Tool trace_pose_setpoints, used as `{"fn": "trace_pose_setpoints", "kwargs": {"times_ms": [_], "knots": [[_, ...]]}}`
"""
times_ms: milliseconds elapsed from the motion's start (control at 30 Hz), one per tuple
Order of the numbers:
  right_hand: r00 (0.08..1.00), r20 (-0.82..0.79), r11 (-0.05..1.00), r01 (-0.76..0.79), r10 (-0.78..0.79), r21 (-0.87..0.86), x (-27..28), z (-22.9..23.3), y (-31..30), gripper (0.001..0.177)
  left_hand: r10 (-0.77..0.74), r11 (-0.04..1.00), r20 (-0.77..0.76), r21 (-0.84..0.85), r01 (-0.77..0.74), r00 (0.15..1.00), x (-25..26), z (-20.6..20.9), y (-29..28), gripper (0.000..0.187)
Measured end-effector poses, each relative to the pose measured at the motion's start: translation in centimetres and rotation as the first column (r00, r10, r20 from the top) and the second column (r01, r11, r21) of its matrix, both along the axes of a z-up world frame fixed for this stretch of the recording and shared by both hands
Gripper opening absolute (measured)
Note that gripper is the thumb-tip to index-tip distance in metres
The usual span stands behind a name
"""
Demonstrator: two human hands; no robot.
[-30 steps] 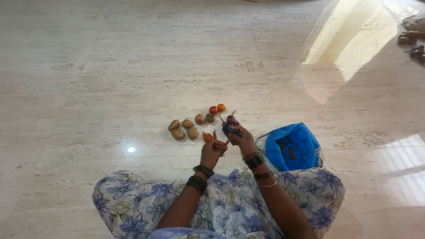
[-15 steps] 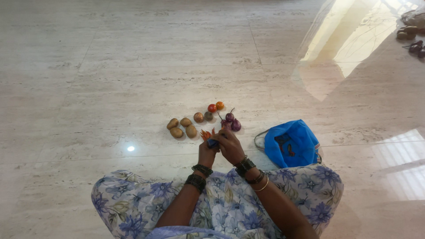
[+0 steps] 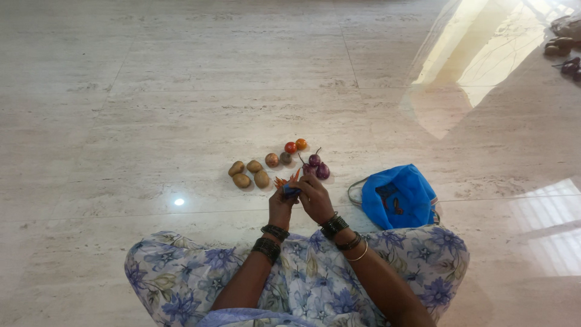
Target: The person sits on the floor and peels carrots using a small knife. The peeled carrots are placed on the floor, and the peels are discarded into a blue bag.
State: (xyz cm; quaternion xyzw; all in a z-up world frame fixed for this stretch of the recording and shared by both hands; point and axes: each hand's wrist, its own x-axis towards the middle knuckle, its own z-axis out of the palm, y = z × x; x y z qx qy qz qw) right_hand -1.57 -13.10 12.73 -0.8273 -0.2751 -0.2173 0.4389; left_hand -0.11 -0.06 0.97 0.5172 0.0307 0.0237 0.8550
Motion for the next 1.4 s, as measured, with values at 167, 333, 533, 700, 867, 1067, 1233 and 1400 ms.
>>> {"fn": "trace_pose_setpoints", "kwargs": {"times_ms": [167, 333, 533, 700, 867, 1067, 1233, 1400], "knots": [[0.979, -0.016, 0.976, 0.205, -0.205, 0.079, 0.7, 0.3, -1.1, 0.032, -0.067, 0.984, 0.036, 0.168, 0.06, 0.997, -0.6, 0.2, -1.1, 0.029], [0.973, 0.021, 0.967, 0.228, -0.232, 0.116, 0.8, 0.5, -1.3, 0.032, -0.067, 0.982, 0.028, 0.177, 0.061, 0.997, -1.0, 0.8, -1.7, 0.032], [0.999, -0.044, 1.0, 0.017, -0.016, 0.019, -0.3, 0.4, 0.0, 0.034, -0.003, 1.0, -0.005, 0.01, 0.003, 1.0, -0.8, 1.6, -0.5, 0.047], [0.988, 0.006, 0.984, 0.154, -0.156, 0.091, 0.6, 0.6, -0.9, 0.033, -0.142, 0.988, -0.019, 0.054, 0.143, 0.99, -1.3, 2.8, -0.9, 0.04], [0.93, 0.014, 0.916, 0.36, -0.368, 0.179, 2.8, -0.8, -3.9, 0.03, -0.23, 0.972, -0.052, 0.046, 0.232, 0.972, -2.0, 3.6, -1.5, 0.042], [0.811, -0.583, 0.902, 0.218, 0.045, 0.373, 4.0, -4.4, -3.5, 0.037, -0.132, 0.99, -0.226, -0.069, 0.119, 0.965, -1.0, 2.5, -0.8, 0.018], [0.617, -0.671, 0.828, 0.055, 0.412, 0.558, 3.4, -4.7, -3.2, 0.048, -0.167, 0.986, -0.27, -0.052, 0.159, 0.948, -0.4, 1.2, -0.2, 0.011], [0.68, -0.676, 0.886, 0.084, 0.284, 0.457, 3.6, -4.9, -3.4, 0.045, -0.201, 0.955, -0.235, 0.171, 0.244, 0.951, -0.5, 1.3, -0.2, 0.01]]}}
